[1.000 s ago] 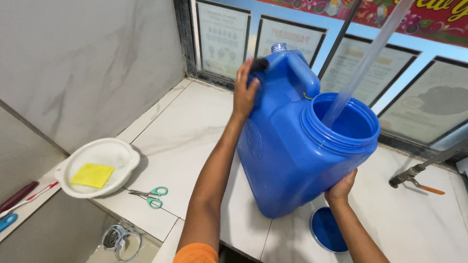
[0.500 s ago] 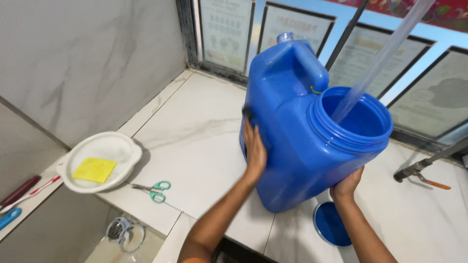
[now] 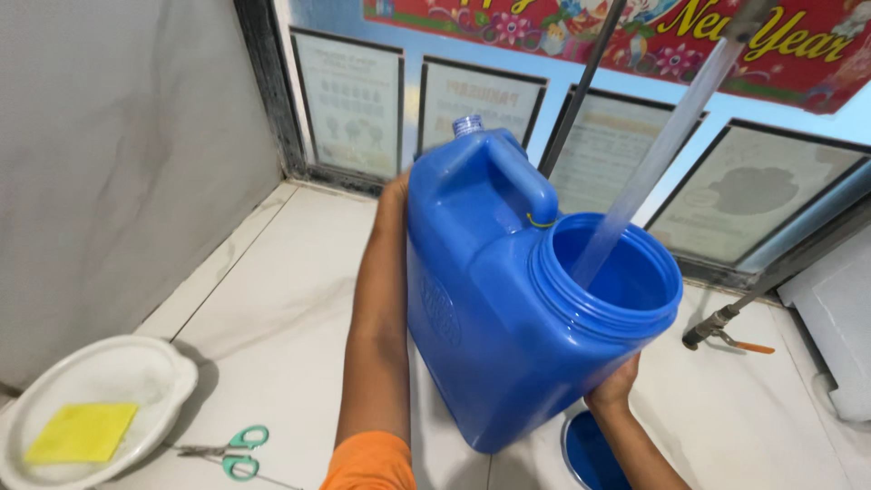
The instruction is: The person cleans a blue water jug by cutting off a seal, scrubbing the exterior with a sponge, and rinsing it thoroughly. They then use a heat gun to shrink a seal on the lid and wipe the jug with a cloth before placing the lid on the filled jug.
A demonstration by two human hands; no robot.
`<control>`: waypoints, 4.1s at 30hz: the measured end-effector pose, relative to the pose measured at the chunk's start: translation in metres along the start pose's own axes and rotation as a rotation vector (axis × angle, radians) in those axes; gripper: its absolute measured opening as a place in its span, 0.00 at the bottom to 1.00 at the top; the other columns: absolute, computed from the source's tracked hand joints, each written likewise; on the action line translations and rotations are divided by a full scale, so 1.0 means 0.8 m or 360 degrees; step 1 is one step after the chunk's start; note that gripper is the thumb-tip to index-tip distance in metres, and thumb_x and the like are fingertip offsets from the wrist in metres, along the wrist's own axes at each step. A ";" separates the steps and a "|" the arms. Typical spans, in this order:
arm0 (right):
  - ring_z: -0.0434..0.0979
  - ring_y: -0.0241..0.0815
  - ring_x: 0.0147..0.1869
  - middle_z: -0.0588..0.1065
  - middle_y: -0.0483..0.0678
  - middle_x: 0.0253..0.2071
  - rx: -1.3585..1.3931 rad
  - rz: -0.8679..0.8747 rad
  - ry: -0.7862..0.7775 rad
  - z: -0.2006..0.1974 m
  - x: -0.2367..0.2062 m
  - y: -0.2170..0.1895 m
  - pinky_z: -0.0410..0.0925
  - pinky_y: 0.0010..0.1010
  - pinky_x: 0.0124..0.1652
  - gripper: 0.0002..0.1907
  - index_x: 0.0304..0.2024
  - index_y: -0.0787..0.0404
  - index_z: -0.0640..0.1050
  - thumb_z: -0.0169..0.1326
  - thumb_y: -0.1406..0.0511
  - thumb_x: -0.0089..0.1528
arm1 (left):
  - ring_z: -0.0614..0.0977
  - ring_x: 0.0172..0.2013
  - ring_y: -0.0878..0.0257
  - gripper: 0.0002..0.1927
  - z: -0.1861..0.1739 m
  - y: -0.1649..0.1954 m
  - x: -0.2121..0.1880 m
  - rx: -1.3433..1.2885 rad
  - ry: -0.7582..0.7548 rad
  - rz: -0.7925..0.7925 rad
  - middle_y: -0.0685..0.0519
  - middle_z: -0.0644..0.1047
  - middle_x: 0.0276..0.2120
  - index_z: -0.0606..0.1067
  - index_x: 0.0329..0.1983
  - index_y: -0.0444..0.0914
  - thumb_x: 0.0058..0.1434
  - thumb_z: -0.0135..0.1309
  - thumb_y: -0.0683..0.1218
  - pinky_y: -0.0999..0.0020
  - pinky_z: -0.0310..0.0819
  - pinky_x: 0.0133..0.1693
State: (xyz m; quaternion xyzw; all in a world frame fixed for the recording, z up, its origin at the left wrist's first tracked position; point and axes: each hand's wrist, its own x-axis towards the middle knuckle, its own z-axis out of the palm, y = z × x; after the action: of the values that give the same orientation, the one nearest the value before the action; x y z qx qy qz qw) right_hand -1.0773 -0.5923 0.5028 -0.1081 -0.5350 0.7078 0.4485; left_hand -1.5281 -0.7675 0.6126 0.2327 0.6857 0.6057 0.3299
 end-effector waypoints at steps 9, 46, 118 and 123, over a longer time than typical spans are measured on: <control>0.71 0.46 0.68 0.70 0.52 0.65 0.0130 -0.0096 -0.0051 -0.002 0.001 0.001 0.66 0.38 0.66 0.28 0.69 0.62 0.65 0.31 0.52 0.77 | 0.80 0.51 0.55 0.38 0.057 -0.256 -0.091 -0.1072 0.0204 -0.0133 0.43 0.78 0.55 0.73 0.62 0.36 0.65 0.38 0.69 0.59 0.75 0.54; 0.63 0.65 0.77 0.63 0.63 0.74 -0.1479 -0.0310 -0.0304 -0.507 0.075 -0.001 0.57 0.59 0.74 0.31 0.74 0.60 0.60 0.31 0.46 0.79 | 0.50 0.67 0.21 0.68 0.607 -0.280 -0.390 0.1676 0.0517 0.0540 0.14 0.48 0.65 0.50 0.73 0.30 0.41 0.72 0.68 0.33 0.45 0.65; 0.56 0.58 0.77 0.63 0.53 0.72 -0.2129 -0.0611 -0.1295 -0.200 -0.265 0.044 0.47 0.56 0.71 0.29 0.68 0.49 0.71 0.45 0.48 0.67 | 0.69 0.64 0.51 0.63 0.368 -0.326 -0.787 -0.0028 0.1108 0.0386 0.40 0.64 0.65 0.42 0.79 0.37 0.52 0.65 0.64 0.57 0.65 0.62; 0.61 0.70 0.73 0.67 0.62 0.71 -0.2694 -0.0556 -0.0651 -0.443 -0.182 -0.054 0.54 0.59 0.68 0.28 0.69 0.58 0.72 0.44 0.51 0.72 | 0.68 0.64 0.50 0.65 0.381 -0.307 -0.743 -0.0099 0.1005 0.0348 0.41 0.64 0.64 0.41 0.78 0.38 0.48 0.66 0.64 0.55 0.67 0.62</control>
State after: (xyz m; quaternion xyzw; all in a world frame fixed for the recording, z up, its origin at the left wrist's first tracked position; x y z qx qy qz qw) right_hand -0.7467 -0.4666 0.3488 -0.1917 -0.9575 0.0018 0.2153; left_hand -0.8842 -1.0270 0.4576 0.0955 0.7062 0.7003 0.0413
